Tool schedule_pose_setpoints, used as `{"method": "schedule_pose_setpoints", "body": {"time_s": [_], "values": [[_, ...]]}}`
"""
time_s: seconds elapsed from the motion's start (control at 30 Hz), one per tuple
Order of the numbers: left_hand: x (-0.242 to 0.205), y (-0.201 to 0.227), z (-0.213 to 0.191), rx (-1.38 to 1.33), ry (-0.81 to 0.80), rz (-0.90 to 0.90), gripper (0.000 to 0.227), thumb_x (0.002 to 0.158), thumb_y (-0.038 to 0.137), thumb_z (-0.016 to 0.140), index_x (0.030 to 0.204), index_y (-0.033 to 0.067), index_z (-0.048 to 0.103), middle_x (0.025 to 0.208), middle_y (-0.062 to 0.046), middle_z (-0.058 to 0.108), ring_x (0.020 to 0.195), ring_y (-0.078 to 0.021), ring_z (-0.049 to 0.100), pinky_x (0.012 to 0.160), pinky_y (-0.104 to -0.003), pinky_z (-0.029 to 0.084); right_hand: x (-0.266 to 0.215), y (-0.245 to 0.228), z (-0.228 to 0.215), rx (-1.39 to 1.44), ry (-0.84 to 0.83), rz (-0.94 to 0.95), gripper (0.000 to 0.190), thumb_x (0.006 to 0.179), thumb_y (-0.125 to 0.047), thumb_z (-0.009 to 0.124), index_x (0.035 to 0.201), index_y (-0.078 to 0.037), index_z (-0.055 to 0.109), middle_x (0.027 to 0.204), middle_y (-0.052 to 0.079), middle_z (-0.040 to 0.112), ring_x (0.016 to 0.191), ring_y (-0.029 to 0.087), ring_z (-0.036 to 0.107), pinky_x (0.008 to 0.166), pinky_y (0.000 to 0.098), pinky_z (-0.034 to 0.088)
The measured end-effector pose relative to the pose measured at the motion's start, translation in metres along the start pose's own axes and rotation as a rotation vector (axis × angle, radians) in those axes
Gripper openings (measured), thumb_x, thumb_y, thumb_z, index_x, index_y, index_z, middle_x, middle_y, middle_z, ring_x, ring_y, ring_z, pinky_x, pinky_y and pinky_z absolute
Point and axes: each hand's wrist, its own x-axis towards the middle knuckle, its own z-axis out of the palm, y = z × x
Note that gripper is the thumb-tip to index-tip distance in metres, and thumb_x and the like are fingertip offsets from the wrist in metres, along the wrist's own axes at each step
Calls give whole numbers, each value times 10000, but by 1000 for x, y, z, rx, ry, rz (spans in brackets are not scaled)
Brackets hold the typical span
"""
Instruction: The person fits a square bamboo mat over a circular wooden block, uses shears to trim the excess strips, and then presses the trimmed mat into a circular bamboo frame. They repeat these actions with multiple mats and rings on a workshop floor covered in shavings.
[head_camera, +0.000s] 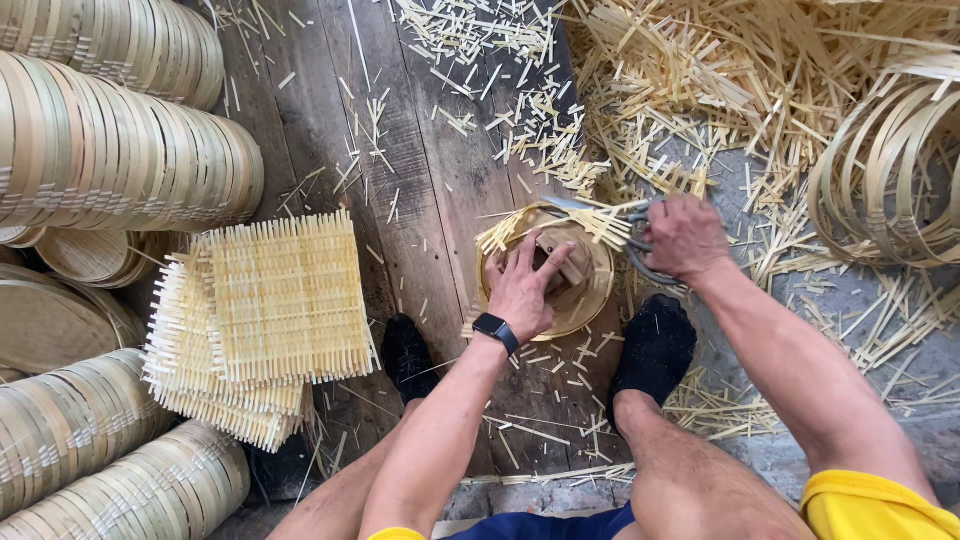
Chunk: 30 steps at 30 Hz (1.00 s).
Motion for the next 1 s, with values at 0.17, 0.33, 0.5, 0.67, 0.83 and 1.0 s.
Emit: {"method": "schedule_pose_setpoints", "body": {"time_s": [0.17,0.33,0.5,0.67,0.83,1.0], "values": [[7,17,22,-353,127,-353,1084,698,470,828,1562,140,263,1466,-152,500,1393,-369,402,1072,-775,133,-12,20,-11,73,-84,4,488,912,-470,594,1106,-24,636,1091,198,672,1001,281,668,859,412,590],[6,19,29,-153,113,-199,967,680,430,779,1540,181,412,1421,-83,605,1375,-313,470,1143,-721,191,5,-17,-33,23,104,-35,663,710,-577,694,967,30,629,953,190,675,906,302,669,800,403,577],[6,7,18,-142,56,-104,903,648,404,807,1472,216,485,1383,-68,634,1341,-272,506,1160,-696,208,0,8,0,31,-146,-22,249,1014,-268,556,1061,-33,625,1010,176,680,886,235,689,756,371,602],[9,8,7,-121,5,-7,855,609,352,811,1412,241,541,1361,-40,650,1335,-259,519,1139,-695,200,-3,4,-12,39,65,-43,496,884,-494,608,974,-9,657,931,181,680,814,270,681,673,379,603],[12,5,-3,-119,-93,105,810,577,333,807,1353,247,589,1318,-21,675,1304,-248,530,1137,-667,220,7,-15,-6,-25,201,-39,480,872,-478,631,927,-2,668,869,160,687,793,249,684,678,367,602],[16,-6,-4,-87,-134,222,595,657,335,763,1244,263,701,1259,-7,705,1274,-184,571,1179,-625,237,-4,15,8,-20,-114,-50,437,877,-396,608,1099,-22,644,1048,158,673,951,241,683,794,355,605]]}}
